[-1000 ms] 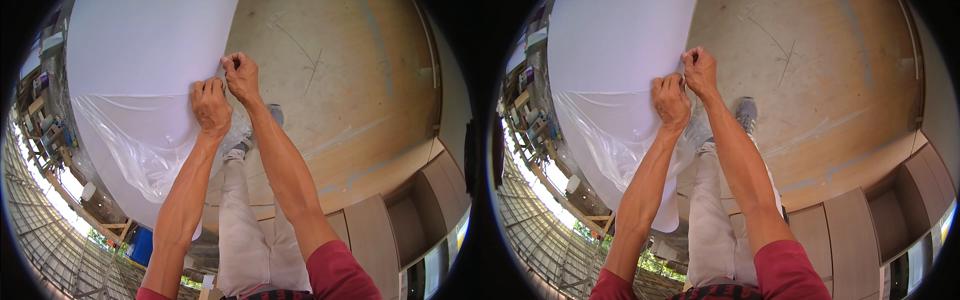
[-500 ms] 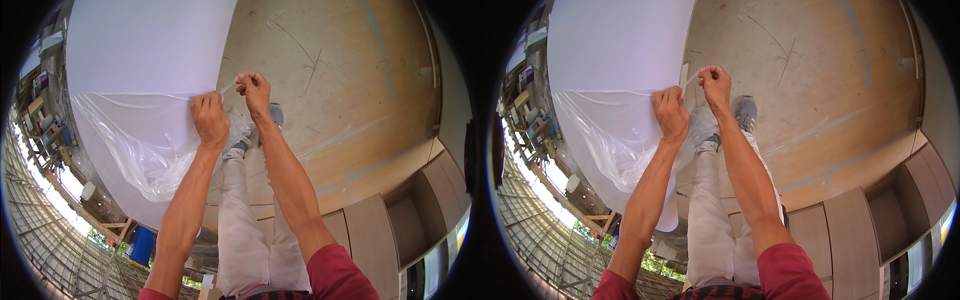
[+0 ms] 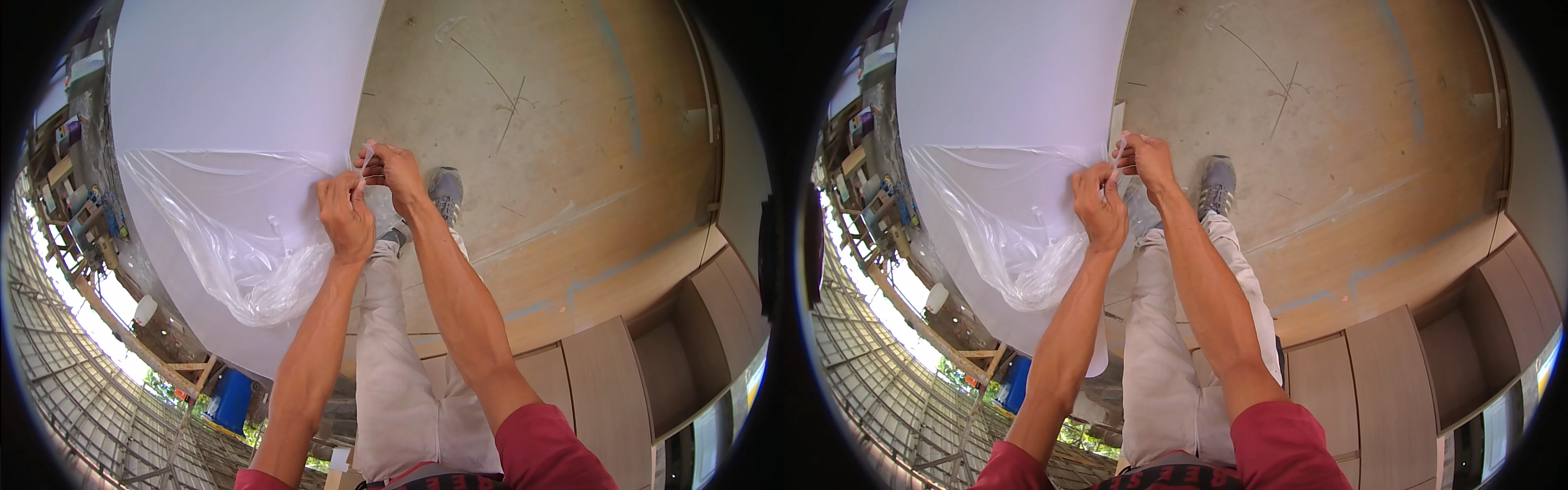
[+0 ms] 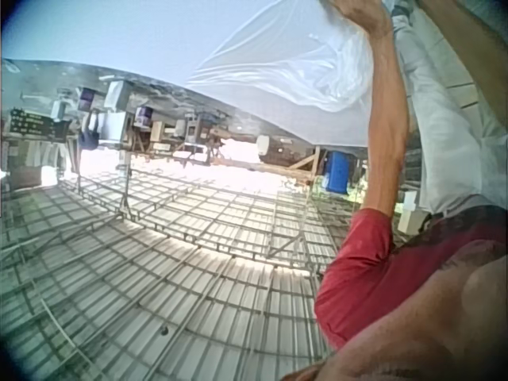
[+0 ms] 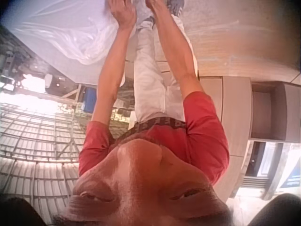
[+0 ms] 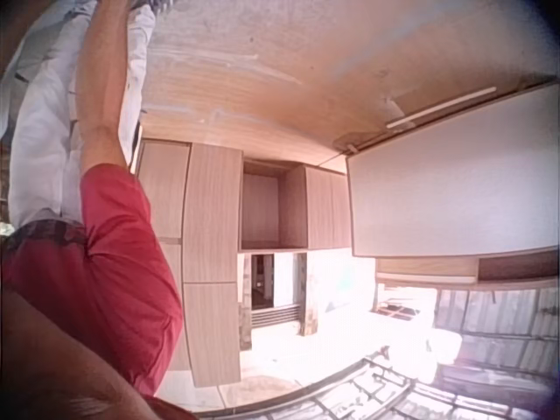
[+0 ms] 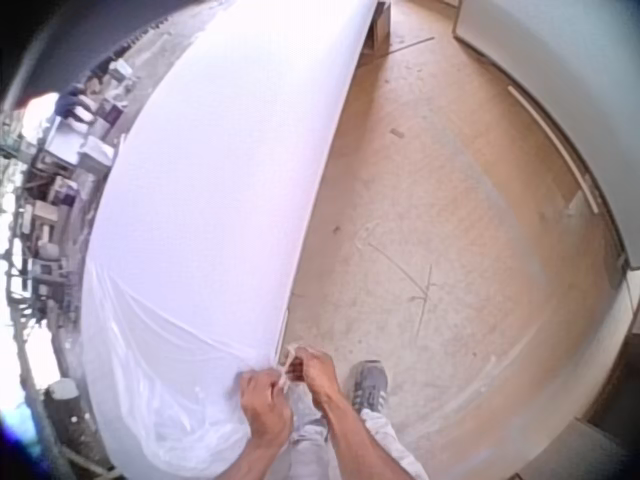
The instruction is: The person peels a protective plastic film off a large white board by hand, gathering the film into a bundle and discarding it. The person then smooths the surface of the board with both hands.
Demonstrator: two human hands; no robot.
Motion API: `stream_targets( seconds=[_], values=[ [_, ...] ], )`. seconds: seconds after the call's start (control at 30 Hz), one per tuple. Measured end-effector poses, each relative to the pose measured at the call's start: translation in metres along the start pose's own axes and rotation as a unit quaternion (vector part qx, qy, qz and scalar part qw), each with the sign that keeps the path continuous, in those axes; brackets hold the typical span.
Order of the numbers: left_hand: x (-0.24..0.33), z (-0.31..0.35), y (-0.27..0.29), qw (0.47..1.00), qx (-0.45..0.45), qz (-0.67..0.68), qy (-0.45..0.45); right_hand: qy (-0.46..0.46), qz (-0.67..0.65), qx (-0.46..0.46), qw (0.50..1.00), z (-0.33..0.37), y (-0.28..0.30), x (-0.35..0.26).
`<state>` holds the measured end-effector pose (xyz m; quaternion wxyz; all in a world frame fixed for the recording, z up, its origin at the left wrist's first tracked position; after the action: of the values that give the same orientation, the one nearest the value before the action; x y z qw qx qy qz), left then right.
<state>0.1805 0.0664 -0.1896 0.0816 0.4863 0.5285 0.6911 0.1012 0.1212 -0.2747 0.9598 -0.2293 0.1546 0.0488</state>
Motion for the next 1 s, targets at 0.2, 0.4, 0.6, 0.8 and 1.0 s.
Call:
stream_targets(
  seconds=[0.2, 0.4, 0.6, 0.8, 1.0],
  values=[
    [0.003, 0.014, 0.007, 0.999, 0.012, 0.025, 0.029, -0.069, 0.010, 0.018, 0.997, 0.003, -0.015, -0.002],
    [0.010, 0.022, 0.014, 0.998, 0.024, 0.041, 0.042, -0.113, -0.048, 0.000, 0.992, 0.008, -0.019, 0.005],
    [0.010, 0.027, 0.017, 0.997, 0.034, 0.055, 0.053, -0.116, -0.114, 0.025, 0.986, 0.017, -0.019, 0.026],
    [0.013, 0.030, 0.025, 0.995, 0.030, 0.056, 0.071, -0.091, -0.118, 0.029, 0.988, 0.023, -0.012, 0.033],
    [0.015, 0.034, 0.026, 0.994, 0.029, 0.065, 0.085, 0.244, 0.118, 0.102, 0.957, 0.009, -0.021, 0.017]
  ],
)
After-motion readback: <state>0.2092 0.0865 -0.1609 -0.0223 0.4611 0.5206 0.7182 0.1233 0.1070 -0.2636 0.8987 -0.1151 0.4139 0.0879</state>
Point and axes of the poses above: each hand's wrist, its own z-axis away from the middle knuckle, its own y-axis out of the back of the hand, x = y × z, the point moved 2 cm from there along -z, towards the middle knuckle, and after that the axes turned 1 degree about z, right-handed, at the moved point
